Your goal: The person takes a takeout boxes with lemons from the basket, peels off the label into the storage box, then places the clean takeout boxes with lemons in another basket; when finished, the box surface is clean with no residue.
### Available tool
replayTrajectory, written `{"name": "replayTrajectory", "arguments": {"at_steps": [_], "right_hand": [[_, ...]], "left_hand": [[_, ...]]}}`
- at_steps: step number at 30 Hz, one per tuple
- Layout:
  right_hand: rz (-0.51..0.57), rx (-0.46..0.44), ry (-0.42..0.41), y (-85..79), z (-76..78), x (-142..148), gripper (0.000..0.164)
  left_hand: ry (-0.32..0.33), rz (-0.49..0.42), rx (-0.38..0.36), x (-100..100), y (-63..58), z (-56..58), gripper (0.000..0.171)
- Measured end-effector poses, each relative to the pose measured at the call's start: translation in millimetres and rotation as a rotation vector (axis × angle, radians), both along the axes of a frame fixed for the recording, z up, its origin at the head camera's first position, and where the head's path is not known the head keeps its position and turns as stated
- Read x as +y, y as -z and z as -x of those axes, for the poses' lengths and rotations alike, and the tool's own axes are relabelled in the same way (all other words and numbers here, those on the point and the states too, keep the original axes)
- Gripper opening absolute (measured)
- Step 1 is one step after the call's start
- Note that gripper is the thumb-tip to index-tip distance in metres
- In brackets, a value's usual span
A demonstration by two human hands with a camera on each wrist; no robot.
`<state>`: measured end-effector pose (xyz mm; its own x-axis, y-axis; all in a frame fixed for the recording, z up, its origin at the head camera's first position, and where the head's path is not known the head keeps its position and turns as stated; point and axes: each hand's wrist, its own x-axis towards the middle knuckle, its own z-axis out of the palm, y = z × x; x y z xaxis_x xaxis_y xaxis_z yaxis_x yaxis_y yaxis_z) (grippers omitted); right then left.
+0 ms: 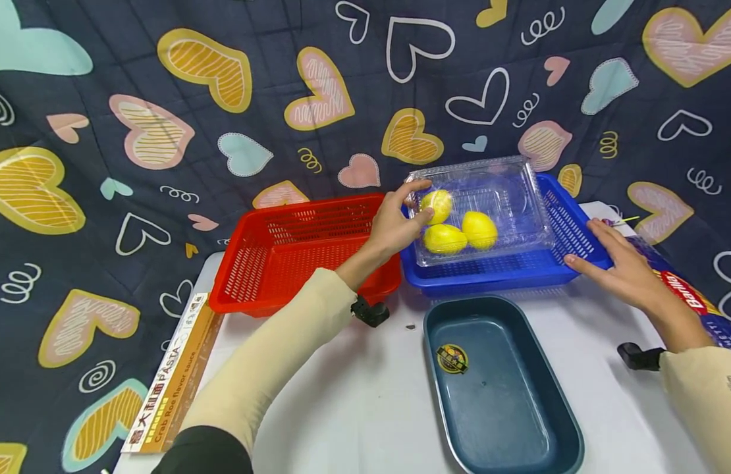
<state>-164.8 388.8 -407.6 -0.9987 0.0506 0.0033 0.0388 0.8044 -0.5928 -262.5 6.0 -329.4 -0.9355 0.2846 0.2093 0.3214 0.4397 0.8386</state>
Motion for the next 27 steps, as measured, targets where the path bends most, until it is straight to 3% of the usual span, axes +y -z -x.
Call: {"name": "replayTrajectory", "arguments": {"at_steps": [10, 27], "right_hand": [[0.021, 0.038, -0.018, 0.4, 0.1, 1.5, 0.094], [0.039, 0.047, -0.021, 2.7, 1.1, 1.1, 0.095]], "left_hand": [[0.005, 0.172, 0.014, 17.3, 7.6, 14.1, 0.049], [0.016, 0.269, -0.022, 36.5, 16.4, 25.4, 0.05]]}}
